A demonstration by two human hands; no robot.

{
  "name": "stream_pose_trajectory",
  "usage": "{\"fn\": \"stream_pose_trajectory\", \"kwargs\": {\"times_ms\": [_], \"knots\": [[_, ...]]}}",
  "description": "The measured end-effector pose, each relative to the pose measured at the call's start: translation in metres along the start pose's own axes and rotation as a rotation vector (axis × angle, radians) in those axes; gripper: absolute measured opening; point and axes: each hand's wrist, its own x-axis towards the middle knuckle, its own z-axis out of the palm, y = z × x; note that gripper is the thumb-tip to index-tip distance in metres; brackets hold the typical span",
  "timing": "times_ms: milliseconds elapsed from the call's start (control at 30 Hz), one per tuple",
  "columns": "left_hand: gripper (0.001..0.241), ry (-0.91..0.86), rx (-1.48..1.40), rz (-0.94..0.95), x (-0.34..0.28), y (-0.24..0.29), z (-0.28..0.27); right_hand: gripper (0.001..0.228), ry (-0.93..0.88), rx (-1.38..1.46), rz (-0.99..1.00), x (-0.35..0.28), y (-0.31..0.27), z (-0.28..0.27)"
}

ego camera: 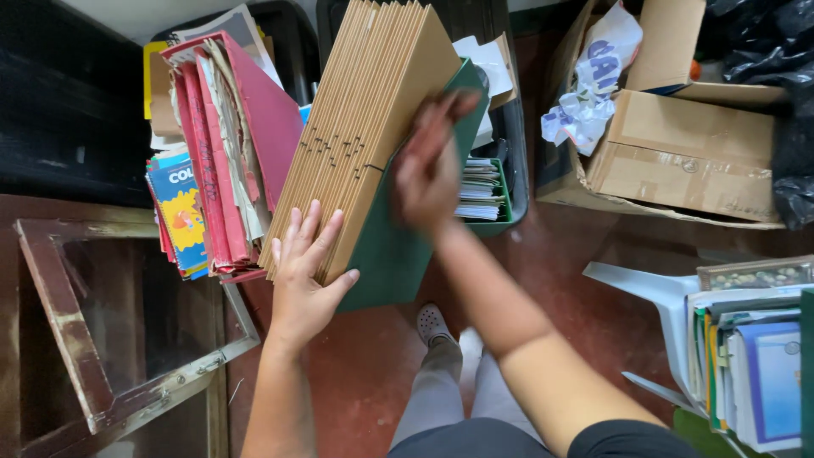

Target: Cleaning and dusting archive folders with a cloth and placing them onto a wooden shelf.

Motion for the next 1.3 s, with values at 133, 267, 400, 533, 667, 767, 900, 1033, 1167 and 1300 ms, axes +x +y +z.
{"fn": "stream_pose_trajectory", "kwargs": {"times_ms": [133, 267, 400, 533, 667, 767, 900, 1033, 1167, 1300], "knots": [[0.089, 0.000, -0.009, 0.005, 0.003, 0.004, -0.001, 0.049, 0.047, -0.429, 0.465, 0.042, 0.134, -0.041], [0.088, -0.002, -0.005, 0.023, 0.003, 0.004, 0.000, 0.061, 0.032, -0.488, 0.954, -0.012, 0.150, -0.066], [0.088, 0.013, -0.006, 0.055, 0.000, -0.005, 0.004, 0.053, -0.002, -0.519, 0.794, -0.089, 0.010, -0.050], [0.088, 0.022, 0.006, 0.082, -0.001, -0.009, 0.006, 0.077, -0.178, -0.032, 0.299, -0.105, -0.105, -0.017], [0.054, 0.056, 0.020, 0.120, -0.002, -0.013, 0.006, 0.058, 0.053, 0.670, 0.414, -0.088, -0.030, 0.000], [0.048, 0.065, 0.032, 0.131, -0.003, -0.013, 0.009, 0.039, 0.118, 0.603, 0.638, -0.027, 0.040, -0.011], [0.045, 0.050, 0.024, 0.096, -0.004, -0.008, 0.014, 0.061, 0.018, -0.460, 1.000, 0.018, 0.096, -0.049], [0.046, 0.091, 0.069, 0.136, -0.003, -0.015, 0.028, 0.080, -0.028, -0.497, 0.964, -0.080, 0.055, -0.058], [0.046, 0.141, 0.099, 0.097, -0.002, -0.015, 0.031, 0.043, 0.007, -0.252, 0.427, -0.193, -0.034, -0.036], [0.045, 0.130, 0.100, 0.072, -0.004, -0.022, 0.034, 0.072, -0.040, -0.048, 0.187, -0.129, -0.145, 0.008]]}}
